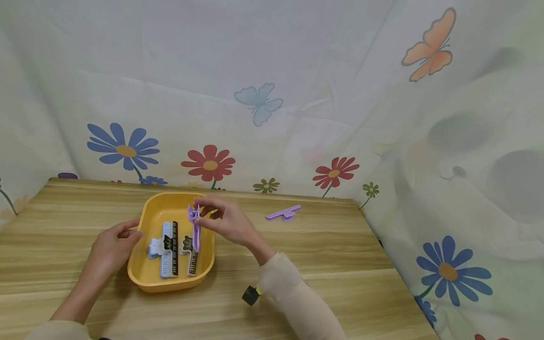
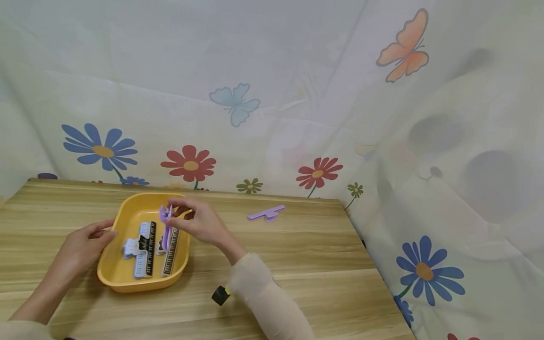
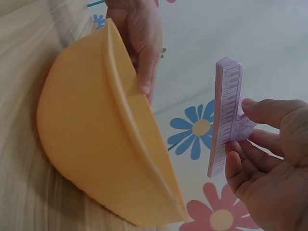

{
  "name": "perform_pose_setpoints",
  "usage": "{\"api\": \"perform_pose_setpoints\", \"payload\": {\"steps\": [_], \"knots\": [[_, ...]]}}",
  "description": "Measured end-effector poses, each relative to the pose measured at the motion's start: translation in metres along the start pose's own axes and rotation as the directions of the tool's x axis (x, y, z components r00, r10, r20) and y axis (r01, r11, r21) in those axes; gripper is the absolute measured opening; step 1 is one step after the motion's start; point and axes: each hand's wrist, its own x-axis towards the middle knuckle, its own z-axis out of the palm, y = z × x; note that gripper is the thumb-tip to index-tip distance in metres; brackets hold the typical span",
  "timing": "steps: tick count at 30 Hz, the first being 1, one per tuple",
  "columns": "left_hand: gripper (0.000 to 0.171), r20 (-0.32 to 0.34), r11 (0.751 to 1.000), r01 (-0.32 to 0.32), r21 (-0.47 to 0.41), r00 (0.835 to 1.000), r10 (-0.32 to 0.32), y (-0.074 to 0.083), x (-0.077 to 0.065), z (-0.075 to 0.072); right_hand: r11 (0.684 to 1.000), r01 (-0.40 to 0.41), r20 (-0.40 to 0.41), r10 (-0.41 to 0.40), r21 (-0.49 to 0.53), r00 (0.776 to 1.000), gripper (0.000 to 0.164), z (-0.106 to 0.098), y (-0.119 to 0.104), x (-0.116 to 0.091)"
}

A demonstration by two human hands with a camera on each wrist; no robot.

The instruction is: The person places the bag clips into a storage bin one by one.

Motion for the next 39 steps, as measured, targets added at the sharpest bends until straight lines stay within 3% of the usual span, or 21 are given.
{"api": "perform_pose_setpoints", "payload": {"steps": [8, 14, 31, 39], "knots": [[0.058, 0.008, 1.0, 0.017, -0.018, 1.0, -0.017, 0.002, -0.001, -0.001, 1.0, -0.015, 0.012, 0.015, 0.007, 1.0, 0.043, 0.01, 0.028, -0.004], [0.057, 0.005, 1.0, 0.014, -0.019, 1.0, -0.014, 0.002, -0.001, 0.0, 0.998, -0.059, 0.019, 0.06, -0.015, 0.998, 0.042, 0.015, 0.034, -0.009], [0.059, 0.01, 1.0, 0.019, -0.019, 1.0, -0.019, 0.0, 0.0, 0.0, 0.985, -0.006, 0.027, 0.011, -0.175, 1.0, 0.043, 0.022, 0.044, -0.017], [0.058, 0.009, 1.0, 0.023, -0.018, 1.0, -0.023, 0.001, 0.001, 0.001, 0.98, 0.005, 0.036, 0.002, -0.201, 0.999, 0.044, 0.022, 0.045, -0.019]]}}
